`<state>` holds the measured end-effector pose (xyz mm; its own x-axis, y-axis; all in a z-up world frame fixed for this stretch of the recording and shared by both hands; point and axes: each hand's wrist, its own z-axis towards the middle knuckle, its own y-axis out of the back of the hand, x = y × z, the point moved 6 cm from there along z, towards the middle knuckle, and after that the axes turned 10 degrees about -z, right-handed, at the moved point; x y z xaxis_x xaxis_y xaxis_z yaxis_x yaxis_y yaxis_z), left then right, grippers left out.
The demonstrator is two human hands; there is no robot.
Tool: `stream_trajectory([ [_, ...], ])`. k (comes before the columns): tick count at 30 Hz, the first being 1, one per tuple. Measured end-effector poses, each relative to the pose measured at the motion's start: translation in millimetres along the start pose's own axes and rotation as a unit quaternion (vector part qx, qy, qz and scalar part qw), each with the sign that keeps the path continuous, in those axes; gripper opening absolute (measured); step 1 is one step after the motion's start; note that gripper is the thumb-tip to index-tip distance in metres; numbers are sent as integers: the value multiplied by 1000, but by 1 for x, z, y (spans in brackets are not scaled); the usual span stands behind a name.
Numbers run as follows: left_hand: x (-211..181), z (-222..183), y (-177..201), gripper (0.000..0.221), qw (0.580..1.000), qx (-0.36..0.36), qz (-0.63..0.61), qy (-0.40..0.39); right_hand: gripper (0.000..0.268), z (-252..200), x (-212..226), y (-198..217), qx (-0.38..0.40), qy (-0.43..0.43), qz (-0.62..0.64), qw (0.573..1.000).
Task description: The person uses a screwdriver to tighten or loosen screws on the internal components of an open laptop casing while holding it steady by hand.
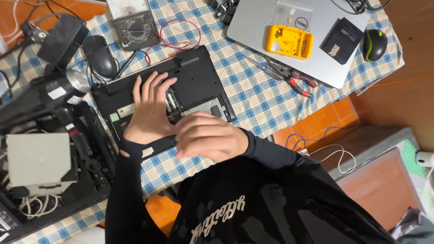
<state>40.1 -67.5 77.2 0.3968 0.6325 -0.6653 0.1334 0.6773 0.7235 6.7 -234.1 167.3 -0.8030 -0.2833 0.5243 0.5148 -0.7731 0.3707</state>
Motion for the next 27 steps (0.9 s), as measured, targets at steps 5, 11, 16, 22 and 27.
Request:
stream_trajectory([
  [5, -2, 2, 3, 123, 1000, -11, -2, -16, 12, 0, 4, 8, 26, -5, 13, 1000],
  [11, 6, -6, 2, 129, 999, -35, 1, -35, 15, -6, 3, 3, 13, -25, -33, 999],
  [16, 2, -8, 2, 140, 1000, -15, -6, -8, 8, -18, -1, -4, -37, -18, -61, 997],
  [22, 4, -11, 0, 142, 1000, -10, 21, -4, 16, -19, -2, -1, -39, -61, -76, 994],
  [27, 6, -13, -3, 142, 1000, -14, 23, -10, 13, -25, -3, 0, -55, -57, -93, 992],
])
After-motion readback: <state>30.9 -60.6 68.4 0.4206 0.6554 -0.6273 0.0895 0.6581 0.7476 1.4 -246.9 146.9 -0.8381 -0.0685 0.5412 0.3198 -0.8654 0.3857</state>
